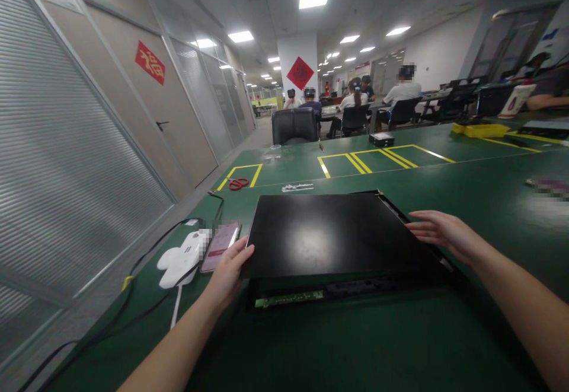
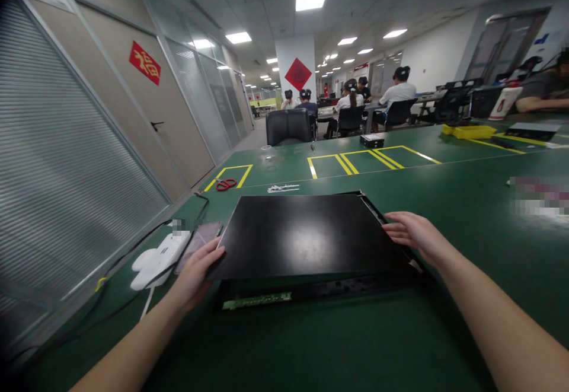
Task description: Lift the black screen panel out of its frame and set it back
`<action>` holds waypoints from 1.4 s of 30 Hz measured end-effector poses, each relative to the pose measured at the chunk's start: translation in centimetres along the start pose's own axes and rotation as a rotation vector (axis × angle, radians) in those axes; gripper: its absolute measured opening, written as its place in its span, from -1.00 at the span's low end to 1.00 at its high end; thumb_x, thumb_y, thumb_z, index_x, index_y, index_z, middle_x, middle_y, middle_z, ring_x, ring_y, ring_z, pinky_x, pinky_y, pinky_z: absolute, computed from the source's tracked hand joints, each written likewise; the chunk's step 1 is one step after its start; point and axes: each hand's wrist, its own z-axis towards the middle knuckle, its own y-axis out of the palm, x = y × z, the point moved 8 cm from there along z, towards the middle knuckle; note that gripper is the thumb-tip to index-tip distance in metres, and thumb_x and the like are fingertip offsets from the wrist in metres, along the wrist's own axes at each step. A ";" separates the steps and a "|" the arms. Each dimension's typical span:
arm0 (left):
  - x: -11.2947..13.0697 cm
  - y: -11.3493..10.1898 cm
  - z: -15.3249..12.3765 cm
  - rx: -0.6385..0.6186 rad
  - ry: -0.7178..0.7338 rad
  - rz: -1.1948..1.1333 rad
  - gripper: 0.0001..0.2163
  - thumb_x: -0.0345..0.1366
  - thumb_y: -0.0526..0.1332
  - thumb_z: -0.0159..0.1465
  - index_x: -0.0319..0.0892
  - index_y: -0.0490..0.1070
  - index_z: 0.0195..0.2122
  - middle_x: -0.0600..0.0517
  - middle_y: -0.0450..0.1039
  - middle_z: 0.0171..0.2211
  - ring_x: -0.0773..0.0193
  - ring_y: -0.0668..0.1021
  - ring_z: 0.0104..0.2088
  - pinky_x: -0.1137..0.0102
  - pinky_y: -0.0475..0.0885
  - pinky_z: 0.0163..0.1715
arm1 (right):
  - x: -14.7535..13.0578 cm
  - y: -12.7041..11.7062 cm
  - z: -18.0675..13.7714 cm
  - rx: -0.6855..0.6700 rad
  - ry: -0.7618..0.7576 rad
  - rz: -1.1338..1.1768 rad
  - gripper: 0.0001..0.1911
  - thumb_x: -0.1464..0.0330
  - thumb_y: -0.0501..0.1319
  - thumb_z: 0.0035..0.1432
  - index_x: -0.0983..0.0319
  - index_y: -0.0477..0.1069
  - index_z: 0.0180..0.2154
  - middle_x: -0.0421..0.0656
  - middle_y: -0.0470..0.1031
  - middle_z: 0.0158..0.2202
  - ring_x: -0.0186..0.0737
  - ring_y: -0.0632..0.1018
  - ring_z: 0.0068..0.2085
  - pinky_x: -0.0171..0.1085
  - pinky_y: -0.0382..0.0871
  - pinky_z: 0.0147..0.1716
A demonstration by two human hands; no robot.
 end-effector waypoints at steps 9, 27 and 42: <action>-1.0 0.4 0.3 -0.078 -0.021 -0.018 -0.49 -0.16 0.56 0.03 -0.20 0.61 0.01 -0.15 0.70 -0.06 -0.11 0.68 0.03 0.21 0.58 -0.01 | 0.0 -0.4 0.7 0.007 -0.045 -0.016 -0.81 0.38 0.35 0.04 0.19 0.55 -0.23 0.02 0.68 -0.32 -0.09 0.69 -0.31 -0.20 0.62 -0.36; -1.2 1.0 0.1 -0.086 -0.047 0.041 -0.45 -0.10 0.54 0.03 -0.18 0.60 0.04 -0.14 0.69 -0.03 -0.16 0.66 0.07 0.13 0.56 0.01 | -0.9 0.2 -0.5 0.091 -0.161 -0.117 -0.83 0.51 0.37 -0.10 0.14 0.57 -0.42 -0.14 0.65 -0.42 -0.21 0.63 -0.41 -0.34 0.56 -0.49; -2.1 0.5 0.7 -0.107 -0.039 0.063 -0.37 -0.03 0.53 0.04 -0.17 0.57 0.12 -0.13 0.67 0.03 -0.15 0.65 0.08 0.18 0.53 0.03 | -0.3 -0.9 1.2 0.082 -0.188 -0.269 -0.84 0.34 0.35 -0.03 0.14 0.58 -0.30 -0.07 0.70 -0.20 -0.14 0.66 -0.23 -0.25 0.58 -0.28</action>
